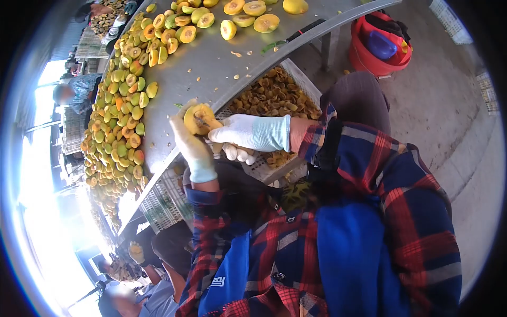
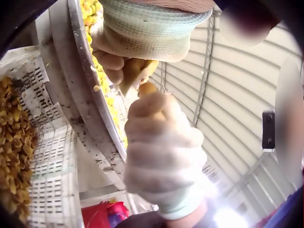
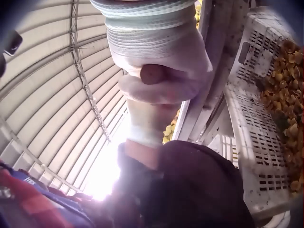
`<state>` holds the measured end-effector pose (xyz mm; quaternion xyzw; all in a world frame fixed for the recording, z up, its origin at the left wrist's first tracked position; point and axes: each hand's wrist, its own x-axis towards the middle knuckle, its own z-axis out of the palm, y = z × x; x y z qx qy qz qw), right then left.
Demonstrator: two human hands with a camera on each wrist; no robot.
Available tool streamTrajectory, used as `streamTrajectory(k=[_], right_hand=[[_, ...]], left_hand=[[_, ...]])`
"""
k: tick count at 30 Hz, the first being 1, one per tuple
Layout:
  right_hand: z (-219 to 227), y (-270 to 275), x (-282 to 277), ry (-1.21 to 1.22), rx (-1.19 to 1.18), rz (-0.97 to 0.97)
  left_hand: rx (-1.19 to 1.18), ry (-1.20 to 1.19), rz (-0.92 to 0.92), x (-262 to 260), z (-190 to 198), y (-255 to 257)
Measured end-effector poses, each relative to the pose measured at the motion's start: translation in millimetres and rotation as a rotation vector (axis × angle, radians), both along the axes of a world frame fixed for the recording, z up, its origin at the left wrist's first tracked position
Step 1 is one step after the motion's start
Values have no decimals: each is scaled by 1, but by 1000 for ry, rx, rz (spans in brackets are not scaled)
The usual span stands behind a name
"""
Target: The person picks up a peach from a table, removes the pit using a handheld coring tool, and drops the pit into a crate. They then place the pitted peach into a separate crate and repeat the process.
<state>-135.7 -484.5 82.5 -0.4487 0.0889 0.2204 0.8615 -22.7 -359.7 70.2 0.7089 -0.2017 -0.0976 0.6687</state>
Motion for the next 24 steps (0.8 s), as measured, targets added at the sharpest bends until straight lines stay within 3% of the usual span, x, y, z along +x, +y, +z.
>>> streamTrajectory(k=[2, 4, 5, 9, 11, 13, 15, 16, 18, 19, 21, 22, 24], right_hand=[[-6, 2, -2, 2, 77, 15], [-2, -5, -2, -140, -15, 154], [0, -10, -1, -73, -123, 218], [-6, -7, 0, -63, -192, 231], [-4, 4, -4, -104, -118, 183], [-10, 12, -6, -164, 45, 110], [-13, 8, -4, -164, -1, 144], [-12, 4, -2, -163, -51, 176], [-10, -4, -1, -146, -146, 219], [-9, -7, -2, -91, -107, 269], [-11, -6, -5, -74, 57, 287], [-14, -2, -8, -73, 58, 291], [-14, 6, -12, -11, 463, 201]], left_hand=[[23, -21, 30, -4, 4, -1], [23, 99, -40, -3, 16, 2], [-11, 181, -47, -7, 22, 1], [93, 240, -104, -5, 21, 6], [100, -80, 10, -7, 14, 4], [54, -157, 79, -12, 8, -3], [14, -255, 149, -17, 9, -7], [15, -253, 148, -15, 9, -4], [161, -226, -64, -4, 9, 4], [160, -224, -64, -1, 12, 6], [186, 157, -292, 2, 19, 7], [186, 159, -288, 0, 20, 7], [55, 206, -194, -6, 19, 2]])
